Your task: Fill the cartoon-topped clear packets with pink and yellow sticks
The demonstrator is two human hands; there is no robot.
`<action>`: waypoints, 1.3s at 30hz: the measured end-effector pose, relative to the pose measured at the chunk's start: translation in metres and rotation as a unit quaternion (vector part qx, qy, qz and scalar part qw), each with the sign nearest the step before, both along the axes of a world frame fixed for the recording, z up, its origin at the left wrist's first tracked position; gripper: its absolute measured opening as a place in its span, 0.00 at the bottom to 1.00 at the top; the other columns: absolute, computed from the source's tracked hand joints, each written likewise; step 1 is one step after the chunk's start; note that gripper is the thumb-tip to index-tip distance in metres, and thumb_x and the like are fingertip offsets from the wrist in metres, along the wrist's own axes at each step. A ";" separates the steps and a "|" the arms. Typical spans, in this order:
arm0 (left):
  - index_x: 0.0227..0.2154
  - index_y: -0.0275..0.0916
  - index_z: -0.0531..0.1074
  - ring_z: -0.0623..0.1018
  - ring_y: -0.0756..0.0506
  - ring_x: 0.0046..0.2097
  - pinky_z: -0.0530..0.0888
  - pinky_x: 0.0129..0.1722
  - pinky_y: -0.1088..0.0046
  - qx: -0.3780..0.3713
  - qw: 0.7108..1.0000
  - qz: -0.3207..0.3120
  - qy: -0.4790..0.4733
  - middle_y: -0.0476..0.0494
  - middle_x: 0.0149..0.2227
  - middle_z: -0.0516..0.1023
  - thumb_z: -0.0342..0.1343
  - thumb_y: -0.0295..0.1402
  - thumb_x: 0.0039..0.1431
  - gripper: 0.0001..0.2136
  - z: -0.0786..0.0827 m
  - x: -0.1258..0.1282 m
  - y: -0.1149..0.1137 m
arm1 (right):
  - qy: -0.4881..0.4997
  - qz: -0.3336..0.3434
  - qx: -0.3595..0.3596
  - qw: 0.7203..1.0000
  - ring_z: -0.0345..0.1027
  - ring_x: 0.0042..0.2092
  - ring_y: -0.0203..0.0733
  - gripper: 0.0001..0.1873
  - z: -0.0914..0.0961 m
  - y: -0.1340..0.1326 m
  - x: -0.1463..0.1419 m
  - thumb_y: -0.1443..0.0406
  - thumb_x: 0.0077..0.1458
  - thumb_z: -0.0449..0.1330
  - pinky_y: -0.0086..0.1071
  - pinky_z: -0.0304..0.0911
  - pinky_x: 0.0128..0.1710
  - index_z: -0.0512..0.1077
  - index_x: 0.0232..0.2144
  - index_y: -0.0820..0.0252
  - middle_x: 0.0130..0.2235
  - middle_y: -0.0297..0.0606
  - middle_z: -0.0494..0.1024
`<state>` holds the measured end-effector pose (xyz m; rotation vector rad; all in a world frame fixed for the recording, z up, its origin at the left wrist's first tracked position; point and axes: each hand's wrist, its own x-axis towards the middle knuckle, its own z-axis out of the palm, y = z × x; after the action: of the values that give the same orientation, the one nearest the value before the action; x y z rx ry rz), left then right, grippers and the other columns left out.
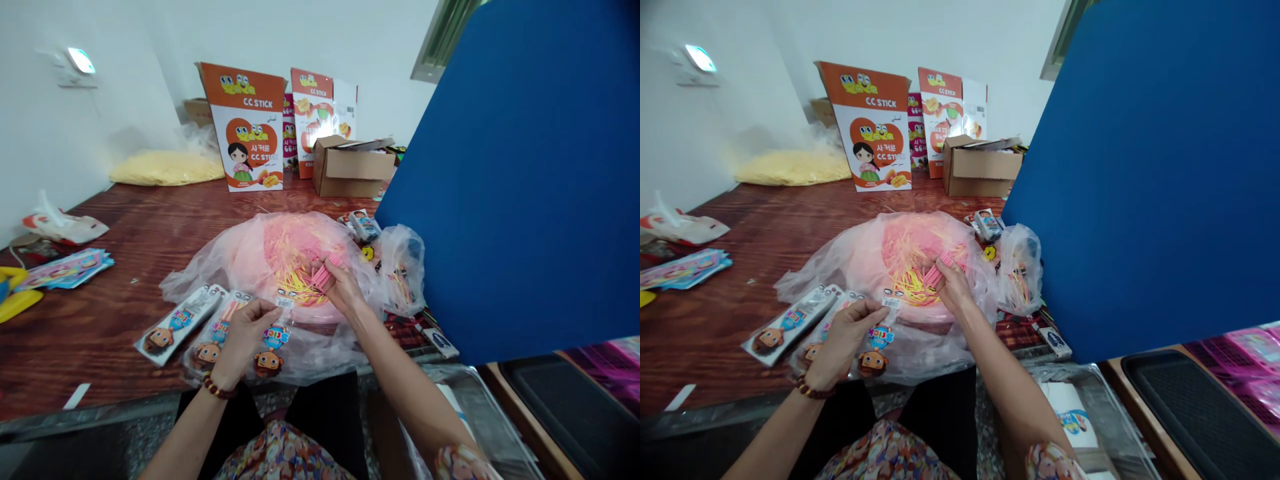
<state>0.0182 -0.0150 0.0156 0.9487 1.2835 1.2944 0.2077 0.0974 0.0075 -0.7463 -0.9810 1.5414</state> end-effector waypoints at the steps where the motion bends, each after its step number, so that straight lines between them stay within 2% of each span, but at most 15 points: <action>1: 0.23 0.37 0.76 0.70 0.51 0.26 0.65 0.28 0.78 0.001 1.000 -0.006 0.013 0.51 0.24 0.74 0.68 0.40 0.45 0.11 -0.001 0.002 0.001 | 0.008 -0.006 0.007 1.000 0.76 0.42 0.45 0.14 0.004 -0.002 -0.003 0.54 0.52 0.62 0.40 0.70 0.45 0.70 0.37 0.56 0.35 0.37 0.80; 4: 0.22 0.37 0.76 0.69 0.50 0.26 0.64 0.27 0.76 -0.002 0.999 -0.016 0.036 0.50 0.22 0.73 0.67 0.40 0.45 0.11 -0.004 0.004 0.004 | -0.036 -0.039 0.046 0.998 0.75 0.44 0.45 0.14 0.004 0.005 -0.007 0.54 0.56 0.58 0.41 0.70 0.45 0.70 0.39 0.55 0.36 0.37 0.80; 6: 0.21 0.37 0.75 0.68 0.51 0.25 0.63 0.27 0.76 -0.004 0.999 -0.019 0.040 0.50 0.21 0.72 0.67 0.40 0.44 0.12 -0.004 0.002 0.005 | -0.163 -0.046 0.060 0.984 0.74 0.43 0.45 0.13 -0.006 0.016 -0.002 0.54 0.56 0.57 0.41 0.68 0.47 0.72 0.36 0.57 0.34 0.38 0.80; 8: 0.21 0.37 0.75 0.67 0.51 0.25 0.63 0.27 0.76 -0.005 0.999 -0.019 0.039 0.51 0.22 0.72 0.67 0.40 0.44 0.12 -0.005 -0.001 0.005 | -0.318 -0.035 0.053 0.946 0.73 0.42 0.45 0.12 -0.017 0.026 0.005 0.55 0.54 0.58 0.41 0.67 0.50 0.72 0.29 0.57 0.32 0.36 0.80; 9: 0.21 0.37 0.74 0.67 0.51 0.25 0.63 0.27 0.76 -0.005 0.999 -0.019 0.039 0.51 0.22 0.71 0.67 0.40 0.44 0.12 -0.006 -0.002 0.005 | -0.334 -0.049 0.054 0.940 0.72 0.42 0.44 0.12 -0.021 0.029 0.008 0.55 0.54 0.58 0.41 0.66 0.51 0.73 0.29 0.57 0.33 0.35 0.81; 11: 0.22 0.36 0.74 0.67 0.51 0.26 0.63 0.27 0.77 -0.009 0.999 -0.017 0.042 0.51 0.22 0.71 0.67 0.40 0.45 0.12 -0.007 -0.003 0.006 | -0.266 -0.074 0.052 0.960 0.73 0.43 0.44 0.12 -0.023 0.028 0.010 0.54 0.52 0.60 0.41 0.64 0.53 0.73 0.29 0.57 0.34 0.35 0.81; 14: 0.22 0.36 0.75 0.67 0.51 0.25 0.62 0.26 0.77 -0.015 0.998 -0.024 0.049 0.52 0.21 0.70 0.66 0.41 0.44 0.12 -0.007 -0.002 0.007 | -0.040 -0.064 0.026 0.997 0.75 0.43 0.45 0.12 -0.006 0.011 0.002 0.56 0.47 0.65 0.41 0.65 0.54 0.74 0.31 0.57 0.31 0.34 0.81; 17: 0.22 0.35 0.76 0.68 0.51 0.25 0.63 0.27 0.76 -0.013 0.998 -0.051 0.043 0.51 0.21 0.72 0.64 0.41 0.46 0.12 -0.005 0.000 0.008 | 0.098 -0.007 0.005 0.995 0.76 0.44 0.45 0.11 0.024 -0.014 -0.015 0.60 0.47 0.68 0.43 0.65 0.54 0.75 0.32 0.57 0.31 0.34 0.81; 21: 0.23 0.36 0.78 0.71 0.50 0.27 0.67 0.30 0.75 0.003 0.996 -0.075 0.037 0.48 0.23 0.76 0.63 0.40 0.50 0.11 0.000 0.000 0.006 | 0.170 0.024 0.011 0.985 0.76 0.46 0.45 0.08 0.052 -0.037 -0.036 0.62 0.49 0.68 0.45 0.65 0.57 0.74 0.33 0.56 0.31 0.33 0.80; 28: 0.25 0.37 0.80 0.73 0.49 0.28 0.68 0.31 0.76 0.019 0.994 -0.077 0.069 0.48 0.25 0.78 0.63 0.40 0.52 0.11 0.000 -0.007 0.002 | 0.148 0.042 0.029 0.988 0.75 0.47 0.45 0.09 0.058 -0.048 -0.051 0.59 0.51 0.66 0.47 0.64 0.58 0.73 0.33 0.56 0.30 0.32 0.79; 35: 0.27 0.37 0.81 0.73 0.50 0.29 0.68 0.32 0.76 0.016 0.995 -0.092 0.031 0.48 0.27 0.79 0.63 0.40 0.53 0.10 -0.005 -0.007 0.001 | 0.078 0.039 0.018 0.996 0.76 0.45 0.48 0.11 0.045 -0.054 -0.054 0.56 0.52 0.63 0.46 0.68 0.52 0.72 0.32 0.57 0.32 0.36 0.81; 39: 0.27 0.37 0.80 0.73 0.50 0.29 0.68 0.32 0.75 0.028 0.996 -0.083 0.026 0.48 0.26 0.79 0.64 0.38 0.51 0.09 -0.001 -0.005 0.002 | 0.007 0.030 0.032 0.999 0.75 0.48 0.47 0.11 0.037 -0.056 -0.050 0.56 0.55 0.60 0.45 0.65 0.54 0.74 0.31 0.57 0.35 0.38 0.82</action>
<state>0.0136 -0.0128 0.0143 1.1112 1.1876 1.1884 0.1576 0.0418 0.0449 -0.6653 -1.0468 1.5577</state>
